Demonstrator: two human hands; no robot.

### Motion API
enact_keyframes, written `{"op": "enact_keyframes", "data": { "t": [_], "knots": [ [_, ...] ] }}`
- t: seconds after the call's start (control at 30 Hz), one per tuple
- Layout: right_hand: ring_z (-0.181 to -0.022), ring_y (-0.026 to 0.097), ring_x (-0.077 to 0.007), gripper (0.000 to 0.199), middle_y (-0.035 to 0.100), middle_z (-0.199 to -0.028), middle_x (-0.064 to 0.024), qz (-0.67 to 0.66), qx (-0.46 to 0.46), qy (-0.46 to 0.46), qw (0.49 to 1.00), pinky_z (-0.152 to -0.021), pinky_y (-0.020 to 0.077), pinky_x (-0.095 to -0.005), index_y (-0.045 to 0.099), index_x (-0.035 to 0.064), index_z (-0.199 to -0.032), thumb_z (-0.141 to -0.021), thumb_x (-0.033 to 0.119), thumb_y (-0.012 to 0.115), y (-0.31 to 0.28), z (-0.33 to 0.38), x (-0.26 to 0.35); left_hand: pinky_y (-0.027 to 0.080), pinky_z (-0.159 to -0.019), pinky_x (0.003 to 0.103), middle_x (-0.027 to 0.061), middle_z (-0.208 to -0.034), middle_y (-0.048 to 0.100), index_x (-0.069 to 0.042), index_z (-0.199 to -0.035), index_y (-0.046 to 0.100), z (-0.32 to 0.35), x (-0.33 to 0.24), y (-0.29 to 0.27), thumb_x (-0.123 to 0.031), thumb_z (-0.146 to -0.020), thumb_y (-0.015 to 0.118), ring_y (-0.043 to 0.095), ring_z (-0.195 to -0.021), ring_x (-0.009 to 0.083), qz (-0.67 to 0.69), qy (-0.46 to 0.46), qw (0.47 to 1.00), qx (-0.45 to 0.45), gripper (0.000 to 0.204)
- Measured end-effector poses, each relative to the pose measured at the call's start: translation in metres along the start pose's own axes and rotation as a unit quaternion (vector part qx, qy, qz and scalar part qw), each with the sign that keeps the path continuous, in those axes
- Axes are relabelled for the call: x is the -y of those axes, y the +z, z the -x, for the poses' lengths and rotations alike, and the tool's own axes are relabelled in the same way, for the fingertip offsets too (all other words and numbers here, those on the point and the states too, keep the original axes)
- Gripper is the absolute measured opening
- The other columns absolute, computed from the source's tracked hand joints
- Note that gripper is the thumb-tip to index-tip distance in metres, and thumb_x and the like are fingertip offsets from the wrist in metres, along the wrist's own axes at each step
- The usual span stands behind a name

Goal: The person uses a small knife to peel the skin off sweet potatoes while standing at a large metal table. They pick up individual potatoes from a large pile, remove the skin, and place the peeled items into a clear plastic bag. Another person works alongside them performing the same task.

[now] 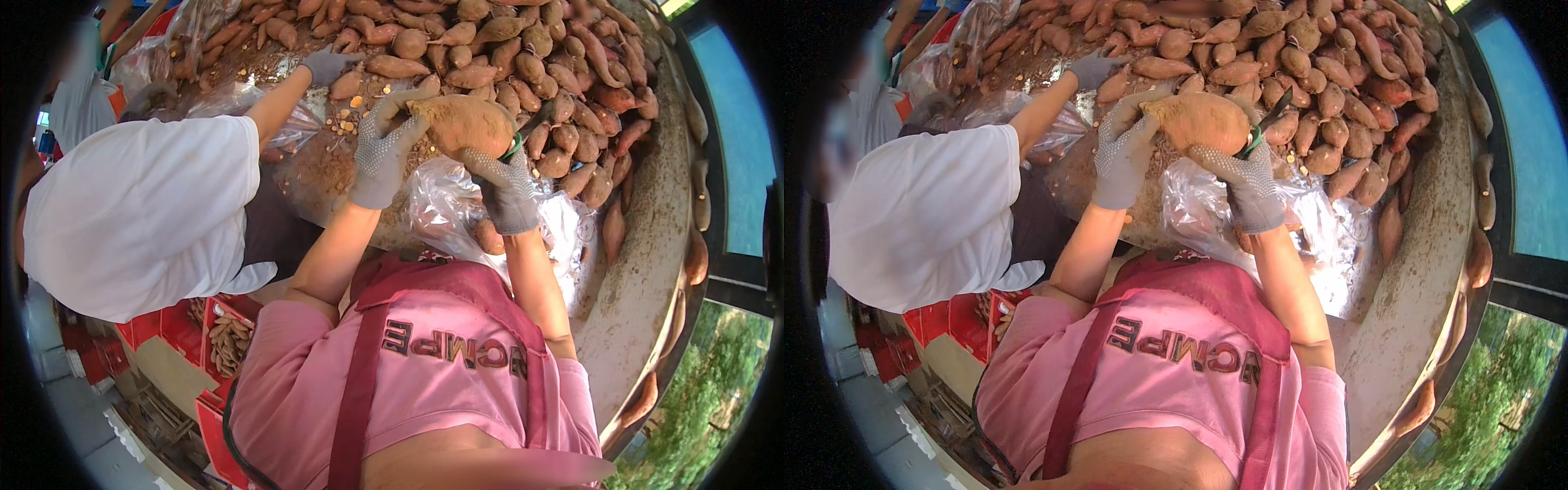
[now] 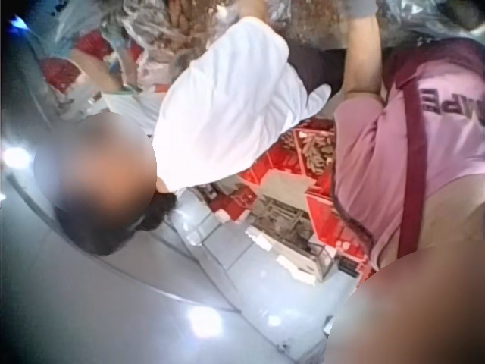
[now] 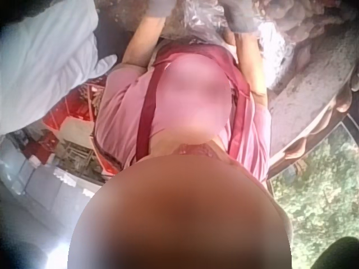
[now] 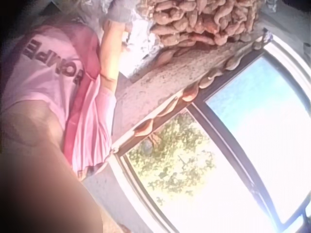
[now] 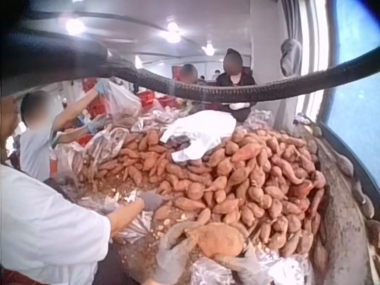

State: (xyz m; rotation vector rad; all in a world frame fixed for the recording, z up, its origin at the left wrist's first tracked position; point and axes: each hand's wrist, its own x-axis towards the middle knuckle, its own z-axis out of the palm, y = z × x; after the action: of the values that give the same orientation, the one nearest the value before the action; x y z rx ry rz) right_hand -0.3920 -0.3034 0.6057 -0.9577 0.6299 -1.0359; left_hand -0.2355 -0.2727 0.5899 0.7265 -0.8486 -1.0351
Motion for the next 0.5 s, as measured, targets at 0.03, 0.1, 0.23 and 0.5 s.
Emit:
{"op": "enact_keyframes", "data": {
  "t": [0.03, 0.1, 0.23, 0.5],
  "knots": [
    [-0.106, 0.053, -0.0168, 0.071, 0.054, -0.115, -0.006, 0.016, -0.005, 0.008, 1.0, -0.091, 0.0439, -0.0303, 0.043, 0.0058, -0.126, -0.064, 0.008, 0.078, 0.001, 0.0, 0.002, 0.035, -0.098, 0.029, 0.0097, -0.116, 0.055, 0.003, -0.113, 0.054, 0.0, 0.001, -0.003, -0.002, -0.083, 0.055, 0.049, -0.111, 0.0157, -0.022, -0.001, 1.0, -0.003, 0.03],
    [-0.106, 0.054, -0.0183, 0.072, 0.054, -0.116, -0.0075, 0.073, -0.01, -0.001, 0.997, -0.091, 0.0442, -0.0302, 0.041, 0.0044, -0.127, -0.064, 0.008, 0.077, -0.002, -0.002, 0.004, 0.038, -0.094, 0.03, 0.0118, -0.112, 0.057, 0.005, -0.11, 0.053, -0.002, 0.002, -0.008, -0.004, -0.085, 0.052, 0.051, -0.106, 0.0168, -0.064, -0.003, 0.998, -0.004, 0.027],
    [-0.1, 0.055, -0.0184, 0.079, 0.056, -0.112, -0.0098, 0.269, 0.005, -0.107, 0.957, -0.088, 0.0457, -0.0317, 0.046, 0.0023, -0.121, -0.056, 0.023, 0.085, -0.017, -0.013, 0.001, 0.04, -0.094, 0.033, 0.0129, -0.114, 0.056, 0.002, -0.118, 0.049, -0.011, -0.008, -0.024, -0.018, -0.075, 0.069, 0.052, -0.109, 0.0209, -0.248, -0.005, 0.962, 0.11, 0.052],
    [-0.098, 0.056, -0.0172, 0.075, 0.058, -0.109, -0.0108, 0.255, 0.052, -0.089, 0.962, -0.085, 0.0481, -0.0291, 0.048, 0.0009, -0.12, -0.058, 0.02, 0.085, -0.001, -0.011, 0.013, 0.046, -0.089, 0.039, 0.017, -0.11, 0.057, -0.001, -0.119, 0.047, 0.001, -0.003, 0.008, -0.031, -0.051, 0.086, 0.058, -0.1, 0.0303, -0.464, 0.151, 0.87, 0.07, 0.084]
  ]
}}
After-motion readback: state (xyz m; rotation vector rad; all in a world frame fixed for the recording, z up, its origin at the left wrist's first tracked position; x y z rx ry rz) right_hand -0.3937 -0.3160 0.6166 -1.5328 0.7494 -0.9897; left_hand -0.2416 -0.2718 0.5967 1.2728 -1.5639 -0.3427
